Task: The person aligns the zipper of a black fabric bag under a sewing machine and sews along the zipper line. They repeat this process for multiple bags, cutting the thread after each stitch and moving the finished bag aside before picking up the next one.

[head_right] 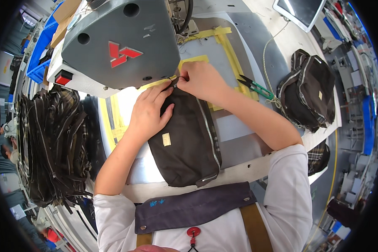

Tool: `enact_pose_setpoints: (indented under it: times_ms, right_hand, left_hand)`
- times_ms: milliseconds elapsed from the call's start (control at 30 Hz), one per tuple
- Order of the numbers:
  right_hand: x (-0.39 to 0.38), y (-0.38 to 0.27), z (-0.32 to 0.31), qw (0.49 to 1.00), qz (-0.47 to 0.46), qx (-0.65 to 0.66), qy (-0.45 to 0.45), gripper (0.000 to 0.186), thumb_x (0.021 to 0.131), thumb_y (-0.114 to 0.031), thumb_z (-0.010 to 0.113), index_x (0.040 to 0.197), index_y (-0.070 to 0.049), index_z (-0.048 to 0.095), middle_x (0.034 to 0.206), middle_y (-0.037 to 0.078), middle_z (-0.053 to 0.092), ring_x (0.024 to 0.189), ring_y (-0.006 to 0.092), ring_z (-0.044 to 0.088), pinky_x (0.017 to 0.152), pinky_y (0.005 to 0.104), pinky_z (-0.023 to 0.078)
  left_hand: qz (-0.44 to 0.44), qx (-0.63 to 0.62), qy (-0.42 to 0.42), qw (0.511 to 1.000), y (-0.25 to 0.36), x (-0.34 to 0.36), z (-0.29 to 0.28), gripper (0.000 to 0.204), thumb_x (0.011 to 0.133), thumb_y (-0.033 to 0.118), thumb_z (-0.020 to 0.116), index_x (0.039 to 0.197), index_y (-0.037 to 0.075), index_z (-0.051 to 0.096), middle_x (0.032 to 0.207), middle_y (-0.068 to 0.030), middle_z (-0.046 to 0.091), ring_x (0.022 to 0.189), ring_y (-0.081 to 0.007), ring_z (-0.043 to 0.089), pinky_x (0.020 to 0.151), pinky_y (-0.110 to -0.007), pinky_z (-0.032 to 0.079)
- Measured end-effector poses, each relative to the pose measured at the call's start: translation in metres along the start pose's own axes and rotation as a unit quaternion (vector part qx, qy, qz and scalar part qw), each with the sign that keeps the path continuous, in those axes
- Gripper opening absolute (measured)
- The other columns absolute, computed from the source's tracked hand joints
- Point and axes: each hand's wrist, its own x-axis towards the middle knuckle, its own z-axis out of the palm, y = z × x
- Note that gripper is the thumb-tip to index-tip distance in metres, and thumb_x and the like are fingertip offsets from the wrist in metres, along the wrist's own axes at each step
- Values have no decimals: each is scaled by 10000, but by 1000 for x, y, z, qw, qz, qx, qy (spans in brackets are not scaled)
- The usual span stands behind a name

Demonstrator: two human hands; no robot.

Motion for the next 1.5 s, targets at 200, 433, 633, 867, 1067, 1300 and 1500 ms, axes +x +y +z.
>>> enact_pose_setpoints:
  times_ms: [200,433,633,867,1067,1300,1500]
  right_hand:
    - [8,20,10,992,-12,125,-34,261,770,-195,656,953,-21,589,845,91,658,797,235,644,724,360,499]
    - [11,27,19,989,-6,142,-27,263,748,-170,654,955,-25,581,794,76,630,769,230,624,700,349,489]
    - [9,9,5,997,14,58,-55,263,739,-156,652,956,-29,579,759,69,614,742,227,615,678,352,481]
    - [4,5,2,998,-1,58,-34,244,742,-154,655,940,-35,572,746,68,611,726,221,612,660,351,478]
    - [4,13,9,990,-19,142,2,177,764,-104,632,915,-37,569,696,64,599,667,221,604,620,345,473]
    - [5,7,6,993,-41,109,-7,150,768,-74,623,908,-36,585,649,58,558,618,207,572,582,350,448]
    - [6,12,11,989,-72,125,17,104,762,-56,618,865,-44,619,718,71,565,604,200,556,573,348,446]
  left_hand:
    - [1,15,5,1000,1,0,-2,360,744,115,711,1082,23,631,1201,-81,615,1023,-281,594,900,-389,471]
    - [10,28,10,1000,-2,1,-4,363,726,119,721,1071,41,639,1179,-62,632,998,-268,601,899,-384,466]
    - [11,24,4,1000,-3,1,-4,367,728,114,723,1079,45,642,1187,-63,632,1026,-264,605,909,-386,465]
    - [21,26,-12,999,-6,3,-7,353,740,122,722,1075,44,645,1187,-64,639,1073,-255,604,932,-390,464]
    - [31,28,-33,999,-8,5,-12,340,752,131,717,1075,50,645,1196,-55,638,1093,-247,600,942,-391,463]
    - [25,20,-40,999,-10,4,-12,339,754,130,716,1077,60,644,1209,-45,631,1113,-251,590,948,-394,461]
    - [30,10,-39,999,-15,3,-10,334,761,131,709,1082,65,645,1220,-41,625,1125,-250,585,941,-396,459]
